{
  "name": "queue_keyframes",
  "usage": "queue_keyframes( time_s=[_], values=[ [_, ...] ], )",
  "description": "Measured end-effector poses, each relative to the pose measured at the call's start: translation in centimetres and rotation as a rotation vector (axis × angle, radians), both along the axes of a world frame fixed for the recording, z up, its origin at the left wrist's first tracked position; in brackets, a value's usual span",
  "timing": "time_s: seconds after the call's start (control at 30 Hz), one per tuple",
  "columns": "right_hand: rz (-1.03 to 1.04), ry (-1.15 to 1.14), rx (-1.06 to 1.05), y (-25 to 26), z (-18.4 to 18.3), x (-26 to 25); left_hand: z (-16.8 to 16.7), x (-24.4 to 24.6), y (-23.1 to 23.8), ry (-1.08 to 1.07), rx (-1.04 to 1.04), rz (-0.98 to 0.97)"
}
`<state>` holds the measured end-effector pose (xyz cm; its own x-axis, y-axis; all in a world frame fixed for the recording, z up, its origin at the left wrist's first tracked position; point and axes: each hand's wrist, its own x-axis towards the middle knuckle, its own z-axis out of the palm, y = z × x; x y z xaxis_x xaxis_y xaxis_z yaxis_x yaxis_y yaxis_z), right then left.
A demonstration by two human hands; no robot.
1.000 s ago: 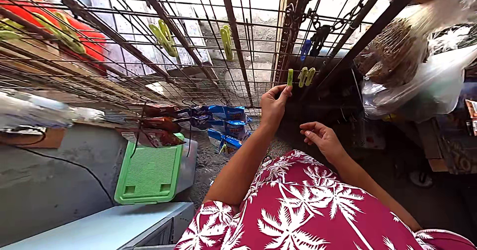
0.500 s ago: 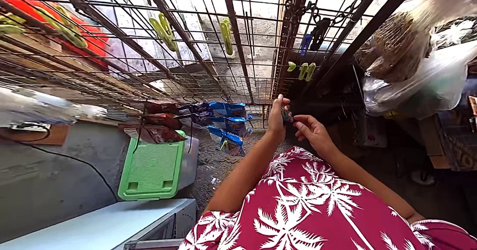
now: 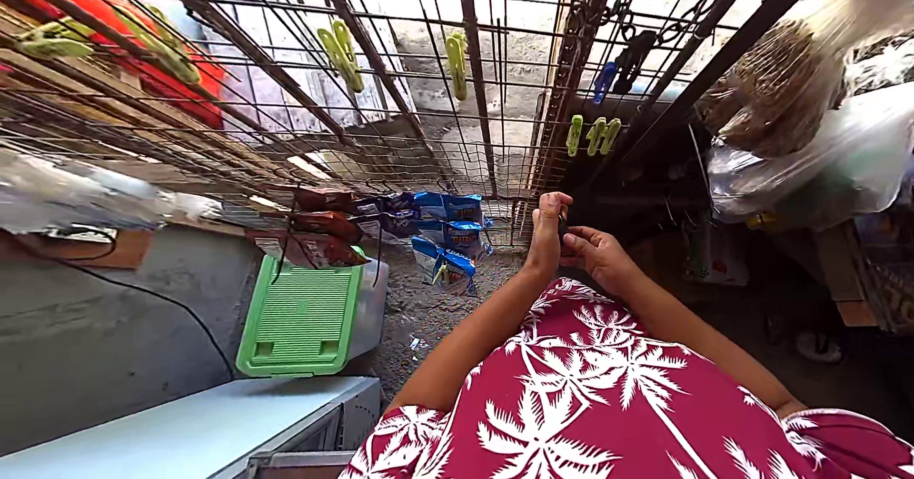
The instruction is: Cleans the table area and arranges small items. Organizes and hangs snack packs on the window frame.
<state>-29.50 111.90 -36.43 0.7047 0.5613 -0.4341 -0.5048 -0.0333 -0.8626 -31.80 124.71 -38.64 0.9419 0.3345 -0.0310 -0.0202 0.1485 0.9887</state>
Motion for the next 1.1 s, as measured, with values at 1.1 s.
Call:
queue_keyframes(
  time_s=[1.1],
  values=[
    [0.058,-0.029,-0.171,0.6,-7.4,2.3,-1.1,-15.3,4.7,0.253,-0.383,0.308]
  ],
)
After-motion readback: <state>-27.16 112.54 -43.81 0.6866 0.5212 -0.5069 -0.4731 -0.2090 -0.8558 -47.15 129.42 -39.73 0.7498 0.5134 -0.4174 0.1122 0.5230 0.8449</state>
